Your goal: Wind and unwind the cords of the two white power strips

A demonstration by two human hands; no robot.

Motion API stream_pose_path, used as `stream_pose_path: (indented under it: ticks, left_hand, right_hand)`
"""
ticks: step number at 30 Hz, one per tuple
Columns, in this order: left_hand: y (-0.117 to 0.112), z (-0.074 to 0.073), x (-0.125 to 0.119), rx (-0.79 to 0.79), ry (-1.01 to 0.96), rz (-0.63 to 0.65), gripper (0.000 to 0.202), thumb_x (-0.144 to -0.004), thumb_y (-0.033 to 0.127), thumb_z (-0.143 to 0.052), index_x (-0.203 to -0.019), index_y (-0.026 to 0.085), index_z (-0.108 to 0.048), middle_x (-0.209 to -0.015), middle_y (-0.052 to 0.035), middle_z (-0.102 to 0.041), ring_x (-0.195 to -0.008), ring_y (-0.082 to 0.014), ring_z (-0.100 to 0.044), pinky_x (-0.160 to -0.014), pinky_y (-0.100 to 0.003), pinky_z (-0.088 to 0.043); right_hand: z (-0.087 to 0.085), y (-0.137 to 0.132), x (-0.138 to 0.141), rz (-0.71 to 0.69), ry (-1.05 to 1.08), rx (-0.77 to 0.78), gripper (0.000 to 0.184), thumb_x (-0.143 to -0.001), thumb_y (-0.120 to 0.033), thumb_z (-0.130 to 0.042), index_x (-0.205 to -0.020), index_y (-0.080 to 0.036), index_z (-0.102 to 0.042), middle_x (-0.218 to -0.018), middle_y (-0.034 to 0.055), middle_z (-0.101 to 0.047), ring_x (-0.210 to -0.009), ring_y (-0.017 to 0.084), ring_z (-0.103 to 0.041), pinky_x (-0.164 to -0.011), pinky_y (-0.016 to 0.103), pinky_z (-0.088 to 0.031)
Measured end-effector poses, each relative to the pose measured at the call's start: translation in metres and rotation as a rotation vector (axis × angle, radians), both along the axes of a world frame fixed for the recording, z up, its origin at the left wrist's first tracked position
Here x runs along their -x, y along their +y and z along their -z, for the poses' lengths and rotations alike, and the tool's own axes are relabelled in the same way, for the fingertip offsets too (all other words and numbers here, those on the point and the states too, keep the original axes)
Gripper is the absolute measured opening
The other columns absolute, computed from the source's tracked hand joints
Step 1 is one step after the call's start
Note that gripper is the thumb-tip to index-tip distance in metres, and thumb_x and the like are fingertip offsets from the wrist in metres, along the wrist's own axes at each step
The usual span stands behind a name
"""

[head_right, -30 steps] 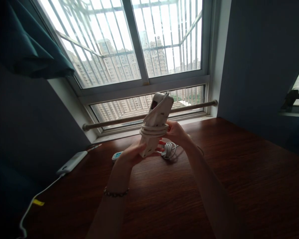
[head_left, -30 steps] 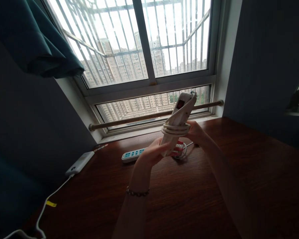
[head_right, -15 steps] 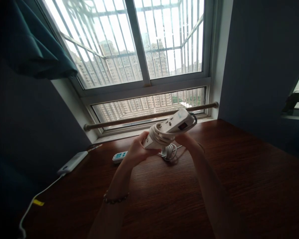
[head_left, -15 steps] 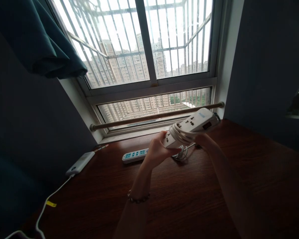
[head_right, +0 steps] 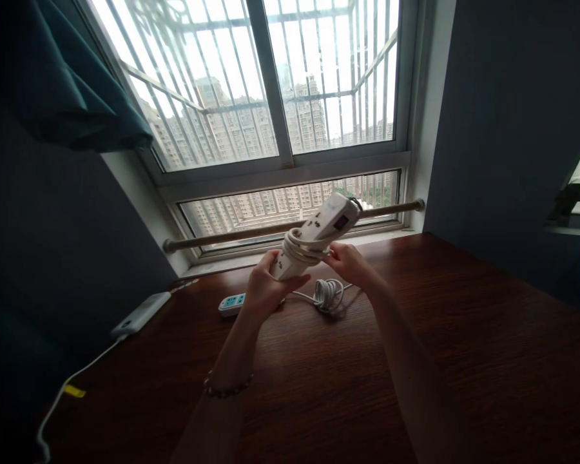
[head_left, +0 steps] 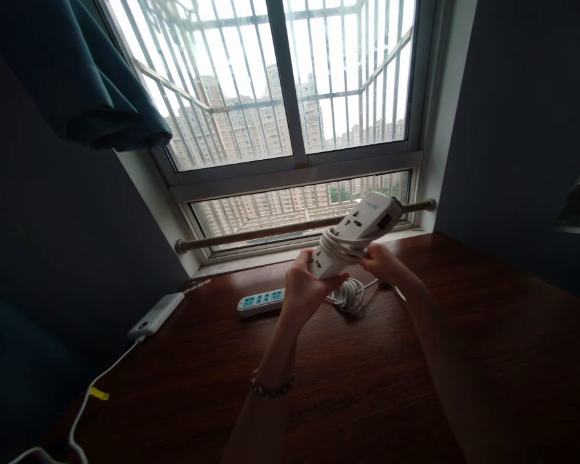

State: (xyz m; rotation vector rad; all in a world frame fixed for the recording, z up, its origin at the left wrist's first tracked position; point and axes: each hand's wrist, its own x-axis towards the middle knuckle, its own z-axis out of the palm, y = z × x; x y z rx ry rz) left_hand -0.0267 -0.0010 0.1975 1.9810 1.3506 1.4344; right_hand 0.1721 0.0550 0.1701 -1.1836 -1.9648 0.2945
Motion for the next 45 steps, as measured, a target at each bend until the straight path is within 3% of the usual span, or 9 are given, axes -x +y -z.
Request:
stream_pose_path:
  ticks: [6, 8, 13, 16, 21, 27, 35, 39, 45]
  left_hand:
    - [0.022, -0.004, 0.027, 0.091, -0.458, -0.256, 0.052, -0.045, 0.047, -0.078, -0.079, 0.016, -0.055, -0.064, 0.0027, -0.054, -0.053, -0.0091, -0.045, -0.05, -0.023, -0.037]
    - [0.03, -0.004, 0.04, 0.159, -0.662, -0.244, 0.049, -0.046, 0.045, -0.078, -0.077, 0.015, -0.054, -0.06, 0.004, -0.05, -0.05, -0.0073, -0.042, -0.047, -0.022, -0.036]
    - [0.047, 0.006, 0.061, 0.31, -0.903, -0.09, 0.04, -0.052, 0.039, -0.073, -0.076, 0.013, -0.054, -0.065, 0.0022, -0.049, -0.057, -0.0078, -0.046, -0.051, -0.021, -0.039]
    - [0.054, 0.014, 0.061, 0.274, -0.672, -0.258, 0.044, -0.055, 0.042, -0.071, -0.082, 0.014, -0.053, -0.075, -0.0016, -0.053, -0.066, -0.0128, -0.052, -0.056, -0.025, -0.043]
    - [0.047, 0.018, 0.045, 0.11, 0.09, -0.567, 0.052, -0.058, 0.034, -0.071, -0.102, 0.017, -0.049, -0.099, -0.0082, -0.053, -0.092, -0.0239, -0.054, -0.08, -0.037, -0.044]
    - [0.033, 0.019, 0.032, 0.043, 0.448, -0.362, 0.052, -0.061, 0.019, -0.064, -0.11, 0.017, -0.049, -0.1, -0.008, -0.048, -0.094, -0.0246, -0.051, -0.083, -0.037, -0.043]
    - [0.014, 0.009, 0.033, -0.108, 0.656, -0.138, 0.054, -0.063, 0.002, -0.05, -0.114, 0.021, -0.051, -0.105, -0.0083, -0.05, -0.092, -0.0241, -0.046, -0.08, -0.035, -0.043]
    - [-0.003, 0.001, 0.02, -0.178, 0.812, -0.019, 0.055, -0.062, -0.003, -0.047, -0.11, 0.022, -0.053, -0.103, -0.0077, -0.051, -0.093, -0.0239, -0.045, -0.081, -0.035, -0.042]
    - [-0.016, -0.009, 0.02, -0.096, 0.775, 0.38, 0.051, -0.057, -0.004, -0.044, -0.098, 0.024, -0.058, -0.096, -0.0037, -0.053, -0.085, -0.0171, -0.051, -0.074, -0.028, -0.043]
  right_hand:
    - [0.005, -0.001, -0.012, 0.23, -0.371, 0.193, 0.02, -0.073, -0.028, -0.062, -0.089, -0.015, -0.058, -0.075, 0.0045, -0.062, -0.068, 0.016, -0.054, -0.058, 0.024, -0.034]
    - [0.001, -0.003, -0.015, 0.194, -0.345, 0.187, 0.01, -0.076, -0.026, -0.058, -0.079, -0.015, -0.058, -0.071, 0.0035, -0.061, -0.064, 0.014, -0.052, -0.056, 0.022, -0.032]
    - [-0.026, -0.036, 0.004, 0.167, -0.243, -0.097, 0.022, -0.086, -0.031, -0.048, -0.073, -0.016, -0.057, -0.058, -0.0003, -0.054, -0.055, 0.011, -0.046, -0.054, 0.022, -0.028]
    - [-0.042, -0.066, 0.024, 0.169, -0.336, -0.255, 0.025, -0.089, -0.028, -0.044, -0.072, -0.017, -0.058, -0.064, 0.0011, -0.057, -0.058, 0.01, -0.048, -0.056, 0.023, -0.026]
    - [-0.054, -0.095, 0.035, 0.256, -0.534, -0.411, 0.021, -0.089, -0.023, -0.043, -0.076, -0.017, -0.058, -0.066, 0.0011, -0.058, -0.058, 0.011, -0.047, -0.054, 0.026, -0.021]
    - [-0.056, -0.096, 0.026, 0.295, -0.607, -0.47, 0.023, -0.089, -0.027, -0.044, -0.077, -0.018, -0.061, -0.067, 0.0021, -0.059, -0.058, 0.012, -0.048, -0.054, 0.028, -0.018]
    - [-0.056, -0.088, 0.006, 0.296, -0.569, -0.491, 0.024, -0.089, -0.035, -0.046, -0.082, -0.022, -0.064, -0.068, 0.0006, -0.061, -0.062, 0.013, -0.049, -0.056, 0.028, -0.02]
    - [-0.057, -0.088, 0.005, 0.201, -0.549, -0.451, 0.026, -0.089, -0.034, -0.045, -0.082, -0.021, -0.066, -0.068, 0.0008, -0.061, -0.063, 0.013, -0.051, -0.056, 0.027, -0.022]
    - [-0.054, -0.075, -0.003, -0.076, -0.395, -0.301, 0.026, -0.089, -0.034, -0.047, -0.082, -0.021, -0.068, -0.072, -0.0004, -0.064, -0.064, 0.011, -0.054, -0.06, 0.022, -0.03]
